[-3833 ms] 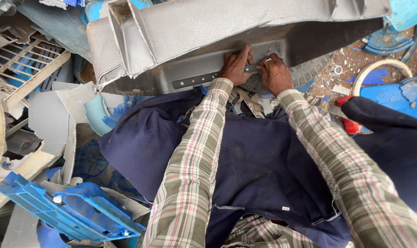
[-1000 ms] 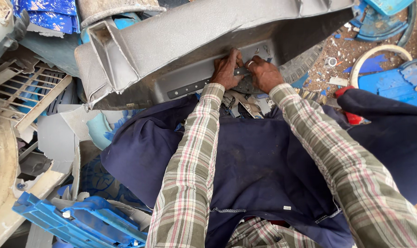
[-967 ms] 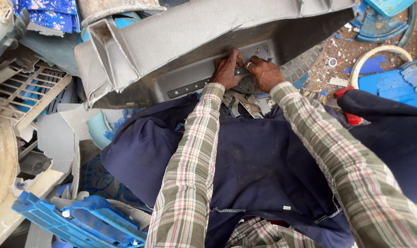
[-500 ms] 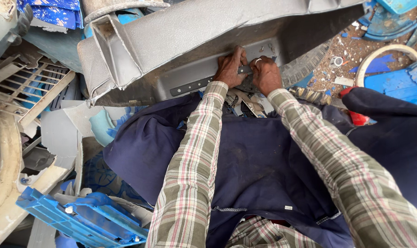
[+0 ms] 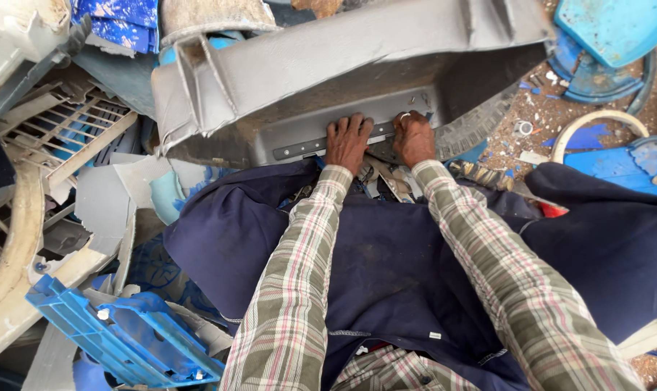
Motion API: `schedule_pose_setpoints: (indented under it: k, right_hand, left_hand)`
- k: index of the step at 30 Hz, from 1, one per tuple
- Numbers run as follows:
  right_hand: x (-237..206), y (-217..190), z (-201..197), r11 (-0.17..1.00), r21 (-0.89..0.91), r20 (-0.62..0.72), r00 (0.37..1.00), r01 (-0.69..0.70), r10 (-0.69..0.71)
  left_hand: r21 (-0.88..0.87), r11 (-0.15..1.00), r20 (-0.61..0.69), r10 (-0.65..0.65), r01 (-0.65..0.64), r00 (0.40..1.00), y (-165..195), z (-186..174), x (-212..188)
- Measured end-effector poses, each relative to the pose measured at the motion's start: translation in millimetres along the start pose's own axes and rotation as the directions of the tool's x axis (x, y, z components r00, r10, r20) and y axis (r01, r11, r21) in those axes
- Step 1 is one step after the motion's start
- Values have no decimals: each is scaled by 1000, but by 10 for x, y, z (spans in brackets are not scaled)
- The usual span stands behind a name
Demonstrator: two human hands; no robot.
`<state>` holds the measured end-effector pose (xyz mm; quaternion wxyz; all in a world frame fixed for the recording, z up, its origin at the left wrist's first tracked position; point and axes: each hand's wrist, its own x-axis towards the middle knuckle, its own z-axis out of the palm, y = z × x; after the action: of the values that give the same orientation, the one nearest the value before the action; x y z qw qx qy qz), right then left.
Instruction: The person sits on the ground and uses a knife to pry and cut a metal bracket off a gray plastic housing. They repeatedly strike and scrape the bracket, then pull it away from the housing.
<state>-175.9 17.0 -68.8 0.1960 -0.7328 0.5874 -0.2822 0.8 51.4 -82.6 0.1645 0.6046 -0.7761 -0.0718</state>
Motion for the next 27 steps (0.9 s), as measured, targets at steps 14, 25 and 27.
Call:
schedule_pose_setpoints:
  k: [14, 25, 27]
  right_hand:
    - [465, -231, -413, 968, -111, 18, 974, 225, -224]
    - [746, -1398, -2001, 938, -146, -86, 940, 314, -329]
    - [489, -1623, -2365, 911, -188, -108, 914, 368, -392]
  left_hand:
    - [145, 988, -127, 67, -48, 990, -70, -150, 511]
    - [288, 897, -74, 369, -335, 926, 397, -2456, 980]
    - [252, 901, -88, 384, -352, 919, 616, -2810, 769]
